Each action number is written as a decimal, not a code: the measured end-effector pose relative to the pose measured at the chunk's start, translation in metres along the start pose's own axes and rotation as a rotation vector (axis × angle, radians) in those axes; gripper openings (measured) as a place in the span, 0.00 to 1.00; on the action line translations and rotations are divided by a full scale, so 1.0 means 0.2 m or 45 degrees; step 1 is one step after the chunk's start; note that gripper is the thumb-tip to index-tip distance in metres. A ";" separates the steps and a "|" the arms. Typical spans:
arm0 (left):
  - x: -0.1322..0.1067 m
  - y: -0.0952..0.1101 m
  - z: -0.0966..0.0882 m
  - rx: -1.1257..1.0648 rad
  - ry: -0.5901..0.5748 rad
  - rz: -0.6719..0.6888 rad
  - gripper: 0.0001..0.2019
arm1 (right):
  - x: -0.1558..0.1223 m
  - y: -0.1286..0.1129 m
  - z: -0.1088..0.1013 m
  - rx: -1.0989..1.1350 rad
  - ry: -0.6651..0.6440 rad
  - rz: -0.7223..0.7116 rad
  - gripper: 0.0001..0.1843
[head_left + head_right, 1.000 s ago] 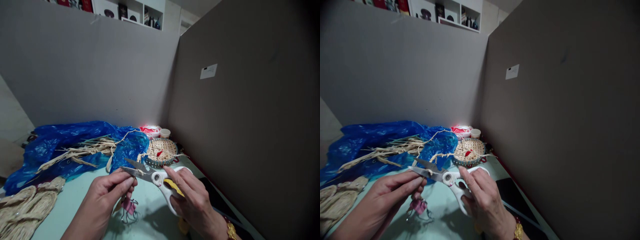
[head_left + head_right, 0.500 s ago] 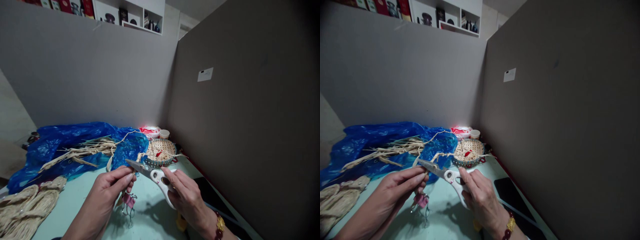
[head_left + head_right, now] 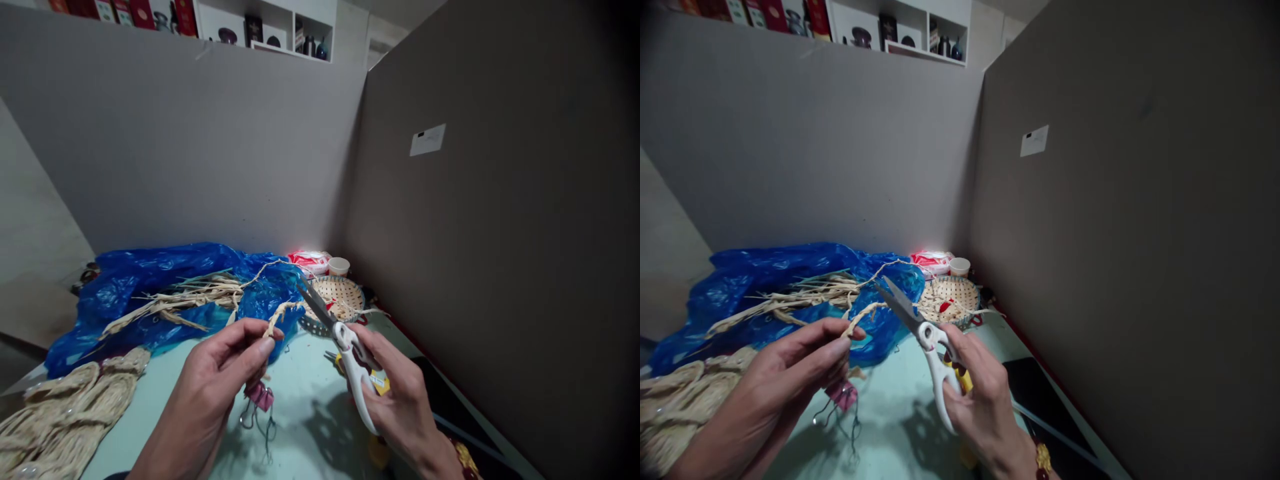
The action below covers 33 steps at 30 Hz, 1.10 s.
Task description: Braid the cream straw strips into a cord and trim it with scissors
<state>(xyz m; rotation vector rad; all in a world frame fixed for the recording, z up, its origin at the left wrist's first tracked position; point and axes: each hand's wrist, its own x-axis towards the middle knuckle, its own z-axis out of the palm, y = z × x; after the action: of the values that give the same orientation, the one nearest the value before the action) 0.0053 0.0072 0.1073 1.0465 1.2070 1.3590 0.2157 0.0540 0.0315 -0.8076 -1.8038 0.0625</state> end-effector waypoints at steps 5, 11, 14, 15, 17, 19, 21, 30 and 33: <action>-0.01 -0.01 -0.01 0.197 0.041 0.094 0.13 | -0.02 0.00 0.01 0.088 -0.067 0.046 0.25; -0.03 -0.02 -0.02 0.141 0.069 0.092 0.13 | -0.02 -0.01 0.01 0.104 -0.070 0.045 0.24; -0.03 -0.01 -0.01 0.010 0.040 0.017 0.12 | -0.03 -0.01 0.02 0.130 -0.074 0.035 0.26; -0.04 0.00 0.00 -0.032 0.029 -0.005 0.11 | -0.03 -0.01 0.02 0.131 -0.072 0.026 0.26; -0.04 0.02 0.01 -0.100 0.008 -0.050 0.10 | -0.03 -0.01 0.02 0.122 -0.068 0.007 0.27; -0.05 0.03 0.02 -0.152 -0.018 -0.102 0.10 | -0.03 -0.01 0.02 0.101 -0.065 -0.011 0.28; -0.06 0.03 0.03 -0.190 -0.008 -0.128 0.10 | -0.04 -0.01 0.02 0.072 -0.063 -0.030 0.29; -0.05 0.01 0.05 -0.130 0.079 -0.043 0.13 | -0.02 -0.02 -0.01 -0.065 -0.065 -0.253 0.34; -0.07 0.02 0.06 -0.174 0.136 -0.063 0.13 | -0.01 -0.02 -0.02 -0.078 -0.101 -0.311 0.33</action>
<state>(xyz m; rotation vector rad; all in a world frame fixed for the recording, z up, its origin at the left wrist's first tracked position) 0.0179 -0.0042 0.1131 0.8523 1.1915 1.4526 0.2172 0.0491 0.0339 -0.6290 -1.9755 -0.1218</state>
